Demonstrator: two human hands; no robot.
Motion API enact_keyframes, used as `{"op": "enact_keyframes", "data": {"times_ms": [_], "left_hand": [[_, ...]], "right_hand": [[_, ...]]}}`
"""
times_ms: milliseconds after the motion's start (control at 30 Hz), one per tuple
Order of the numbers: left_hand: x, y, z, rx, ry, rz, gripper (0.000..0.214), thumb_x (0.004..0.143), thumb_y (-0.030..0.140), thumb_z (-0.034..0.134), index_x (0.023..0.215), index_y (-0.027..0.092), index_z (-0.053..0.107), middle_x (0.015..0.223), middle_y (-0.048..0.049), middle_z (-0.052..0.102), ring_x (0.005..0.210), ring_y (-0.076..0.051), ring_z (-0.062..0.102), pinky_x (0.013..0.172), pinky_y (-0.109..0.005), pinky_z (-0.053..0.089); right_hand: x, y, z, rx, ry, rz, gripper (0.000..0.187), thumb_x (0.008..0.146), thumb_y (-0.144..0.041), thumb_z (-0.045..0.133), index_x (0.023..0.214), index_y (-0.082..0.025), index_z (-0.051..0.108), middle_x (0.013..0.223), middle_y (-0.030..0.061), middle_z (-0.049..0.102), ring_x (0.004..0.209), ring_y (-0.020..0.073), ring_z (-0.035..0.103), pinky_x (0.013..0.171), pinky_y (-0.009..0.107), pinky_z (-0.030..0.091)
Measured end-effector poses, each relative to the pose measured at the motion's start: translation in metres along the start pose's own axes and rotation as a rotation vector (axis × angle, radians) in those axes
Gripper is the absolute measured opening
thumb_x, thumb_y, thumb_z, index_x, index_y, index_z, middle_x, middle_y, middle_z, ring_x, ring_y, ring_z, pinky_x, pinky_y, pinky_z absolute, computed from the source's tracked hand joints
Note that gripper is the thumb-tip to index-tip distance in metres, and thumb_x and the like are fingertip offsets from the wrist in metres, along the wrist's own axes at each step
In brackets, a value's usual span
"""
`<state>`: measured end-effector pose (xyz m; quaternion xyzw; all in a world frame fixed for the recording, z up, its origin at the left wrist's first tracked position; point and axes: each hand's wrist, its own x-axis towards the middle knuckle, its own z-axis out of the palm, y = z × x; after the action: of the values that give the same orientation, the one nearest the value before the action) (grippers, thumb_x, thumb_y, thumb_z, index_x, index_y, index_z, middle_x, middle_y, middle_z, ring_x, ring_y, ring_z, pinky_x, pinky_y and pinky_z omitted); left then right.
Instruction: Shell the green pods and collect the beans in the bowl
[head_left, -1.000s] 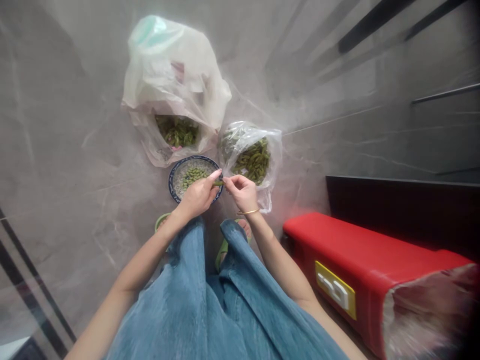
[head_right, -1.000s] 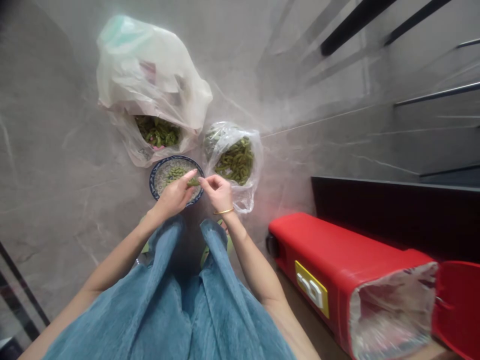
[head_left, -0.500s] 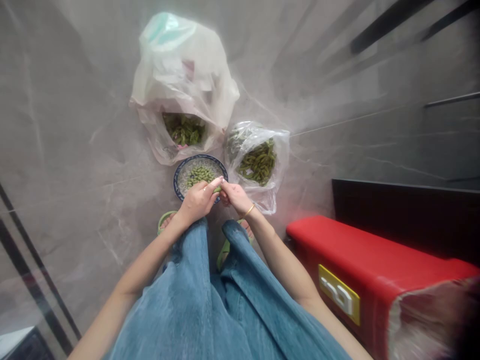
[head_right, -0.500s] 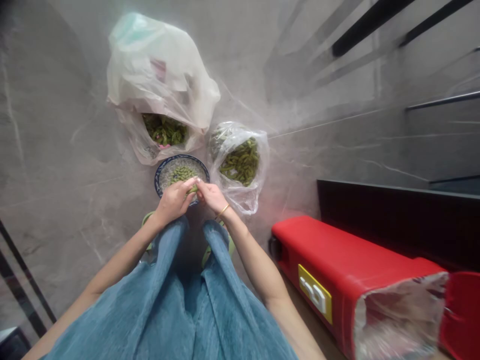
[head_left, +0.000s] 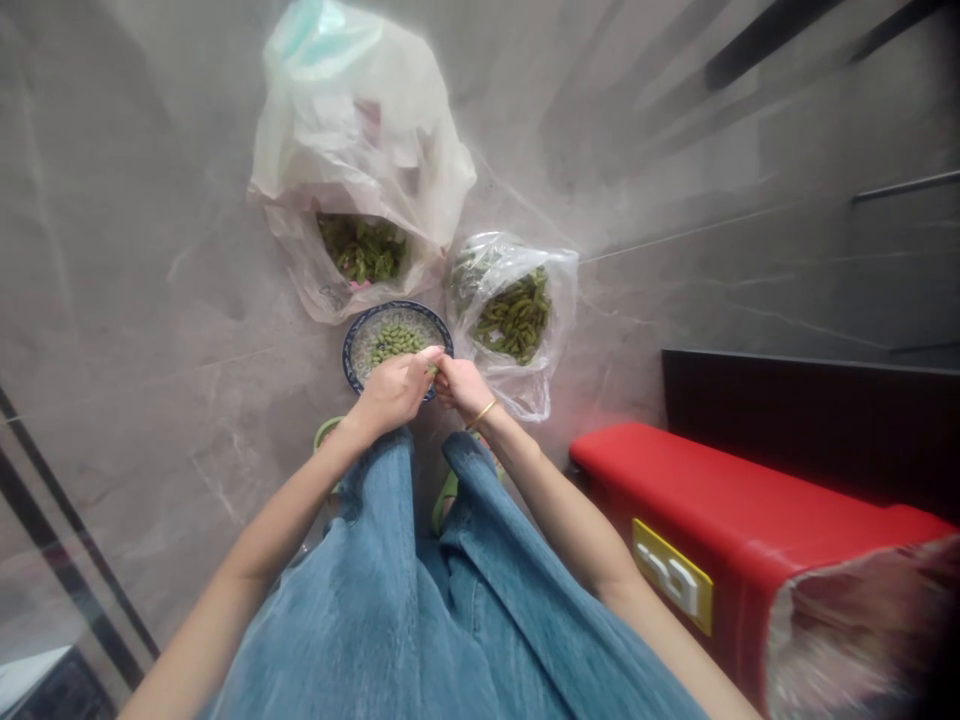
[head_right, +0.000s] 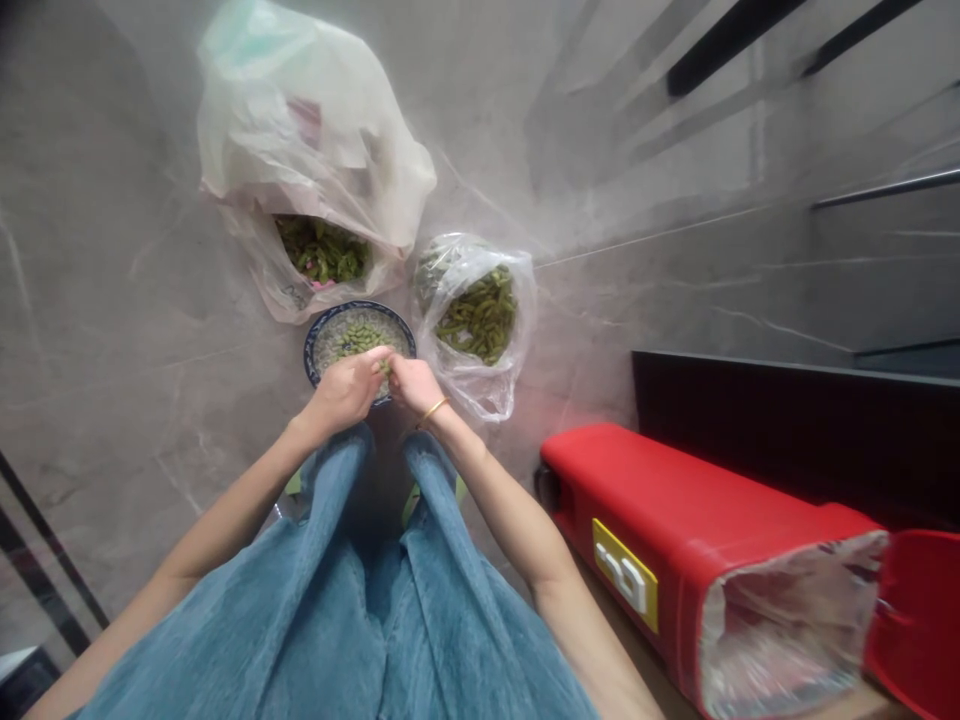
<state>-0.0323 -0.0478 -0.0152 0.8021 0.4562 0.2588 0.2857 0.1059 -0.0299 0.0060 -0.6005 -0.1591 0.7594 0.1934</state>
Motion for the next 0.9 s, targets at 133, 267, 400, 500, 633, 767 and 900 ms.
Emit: {"op": "enact_keyframes", "data": {"times_ms": [133, 267, 400, 500, 633, 767, 900], "left_hand": [[-0.004, 0.007, -0.001, -0.089, 0.0, -0.171, 0.032, 0.098, 0.025, 0.028, 0.121, 0.012, 0.046, 0.1, -0.0123, 0.068, 0.084, -0.016, 0.067, 0.073, -0.026, 0.051], [-0.007, 0.013, -0.004, -0.202, 0.007, -0.325, 0.029, 0.099, 0.027, 0.029, 0.118, 0.015, 0.046, 0.097, -0.0083, 0.067, 0.075, -0.013, 0.066, 0.069, -0.023, 0.049], [-0.008, 0.018, -0.005, -0.359, 0.113, -0.465, 0.029, 0.099, 0.036, 0.029, 0.113, 0.016, 0.046, 0.094, -0.0066, 0.064, 0.071, -0.011, 0.062, 0.066, -0.023, 0.049], [-0.008, 0.02, -0.003, -0.521, 0.18, -0.578, 0.032, 0.098, 0.043, 0.032, 0.112, 0.017, 0.045, 0.079, -0.0015, 0.059, 0.059, -0.009, 0.056, 0.058, -0.022, 0.046], [-0.007, 0.02, 0.0, -0.854, 0.171, -0.725, 0.03, 0.096, 0.045, 0.037, 0.11, 0.019, 0.043, 0.057, 0.0076, 0.039, 0.042, -0.007, 0.037, 0.044, -0.02, 0.034], [-0.001, 0.016, -0.003, -1.119, 0.111, -0.851, 0.028, 0.093, 0.045, 0.039, 0.106, 0.021, 0.042, 0.052, 0.0103, 0.023, 0.038, -0.006, 0.022, 0.039, -0.019, 0.021], [0.005, 0.012, -0.005, -1.211, 0.006, -0.831, 0.032, 0.088, 0.042, 0.045, 0.112, 0.021, 0.043, 0.051, 0.0107, 0.021, 0.038, -0.005, 0.02, 0.04, -0.019, 0.017]], "right_hand": [[0.002, 0.004, 0.009, 0.009, 0.04, -0.052, 0.058, 0.08, -0.064, 0.052, 0.047, -0.022, 0.028, 0.036, -0.008, 0.023, 0.033, 0.0039, 0.018, 0.035, 0.022, 0.016], [0.008, 0.018, 0.019, -0.013, 0.054, -0.119, 0.062, 0.074, -0.079, 0.043, 0.051, -0.024, 0.029, 0.038, -0.0072, 0.023, 0.034, 0.0065, 0.022, 0.036, 0.025, 0.02], [0.014, 0.028, 0.023, -0.151, 0.112, -0.313, 0.065, 0.071, -0.085, 0.035, 0.053, -0.023, 0.033, 0.04, -0.0053, 0.03, 0.038, 0.0086, 0.032, 0.04, 0.025, 0.027], [0.014, 0.03, 0.025, -0.222, 0.131, -0.416, 0.065, 0.074, -0.085, 0.03, 0.054, -0.023, 0.037, 0.042, -0.0036, 0.037, 0.041, 0.0096, 0.037, 0.044, 0.025, 0.031], [0.01, 0.03, 0.024, -0.317, 0.16, -0.515, 0.064, 0.079, -0.081, 0.026, 0.057, -0.022, 0.04, 0.047, -0.002, 0.042, 0.047, 0.0111, 0.041, 0.049, 0.026, 0.033], [0.01, 0.029, 0.017, -0.423, 0.121, -0.593, 0.062, 0.08, -0.079, 0.029, 0.06, -0.022, 0.042, 0.053, -0.001, 0.044, 0.054, 0.0124, 0.043, 0.052, 0.026, 0.033], [0.016, 0.03, 0.008, -0.362, 0.039, -0.553, 0.059, 0.084, -0.075, 0.026, 0.06, -0.023, 0.039, 0.052, -0.0018, 0.042, 0.051, 0.0122, 0.041, 0.053, 0.026, 0.035]]}}
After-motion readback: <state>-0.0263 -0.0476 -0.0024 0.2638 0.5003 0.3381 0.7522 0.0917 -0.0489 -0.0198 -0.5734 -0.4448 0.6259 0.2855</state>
